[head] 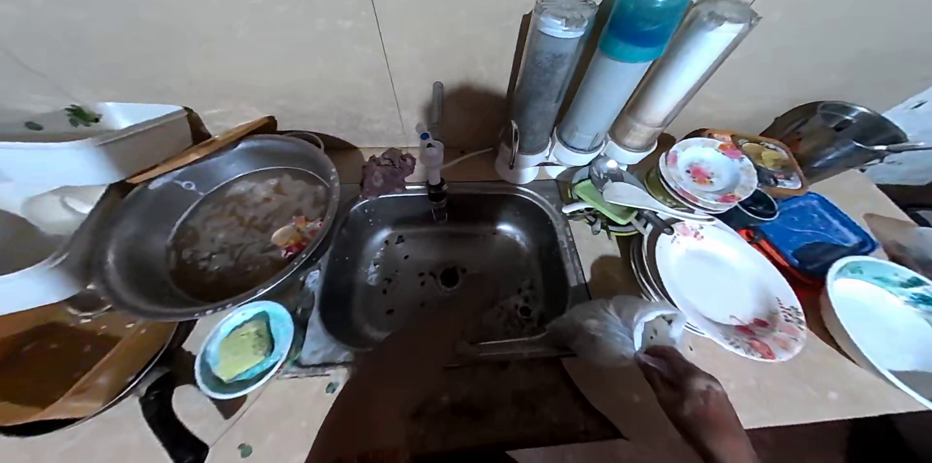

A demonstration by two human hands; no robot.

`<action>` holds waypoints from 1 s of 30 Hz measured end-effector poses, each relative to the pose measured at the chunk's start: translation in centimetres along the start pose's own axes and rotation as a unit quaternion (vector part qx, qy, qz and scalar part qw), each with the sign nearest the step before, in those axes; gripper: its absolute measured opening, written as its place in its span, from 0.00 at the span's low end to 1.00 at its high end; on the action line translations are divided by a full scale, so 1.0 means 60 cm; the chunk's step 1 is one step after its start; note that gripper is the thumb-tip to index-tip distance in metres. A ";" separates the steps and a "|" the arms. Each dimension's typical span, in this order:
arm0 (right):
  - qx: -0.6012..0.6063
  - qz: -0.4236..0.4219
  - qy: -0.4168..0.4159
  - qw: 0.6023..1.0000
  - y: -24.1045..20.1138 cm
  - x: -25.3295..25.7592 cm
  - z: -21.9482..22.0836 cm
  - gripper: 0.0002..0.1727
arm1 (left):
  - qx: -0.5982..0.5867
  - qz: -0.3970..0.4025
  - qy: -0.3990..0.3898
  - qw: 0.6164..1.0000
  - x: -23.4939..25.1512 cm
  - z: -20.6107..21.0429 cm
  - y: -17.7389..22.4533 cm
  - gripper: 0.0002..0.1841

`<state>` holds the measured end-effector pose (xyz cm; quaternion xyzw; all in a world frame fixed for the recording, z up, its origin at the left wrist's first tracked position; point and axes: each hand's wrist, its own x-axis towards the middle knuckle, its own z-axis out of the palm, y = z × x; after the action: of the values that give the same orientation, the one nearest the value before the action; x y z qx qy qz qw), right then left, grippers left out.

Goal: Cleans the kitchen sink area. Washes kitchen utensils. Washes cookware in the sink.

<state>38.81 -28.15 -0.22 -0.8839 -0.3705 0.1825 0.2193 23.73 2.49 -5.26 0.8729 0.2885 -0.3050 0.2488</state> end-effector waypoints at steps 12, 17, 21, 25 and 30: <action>0.140 -0.031 0.222 0.964 0.069 -0.004 0.090 0.19 | -0.144 -0.040 -0.061 0.987 -0.006 0.055 0.007 0.24; 0.088 0.077 0.285 0.951 0.058 0.009 0.154 0.19 | -0.128 -0.114 0.012 0.985 0.073 0.052 -0.071 0.26; 0.035 0.064 0.293 0.953 0.053 0.010 0.168 0.18 | -0.116 -0.085 -0.045 0.989 0.050 0.065 -0.067 0.25; 0.024 0.060 0.308 0.949 0.059 0.011 0.173 0.18 | -0.164 0.021 -0.067 0.984 0.045 0.043 0.050 0.26; 0.018 0.069 0.306 0.949 0.061 0.014 0.175 0.17 | -0.088 -0.044 0.010 0.995 0.133 0.034 0.031 0.23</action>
<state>36.39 -27.20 -11.05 -0.9164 -0.2207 -0.0754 0.3253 29.30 2.73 -11.60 0.8368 0.3549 -0.2808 0.3082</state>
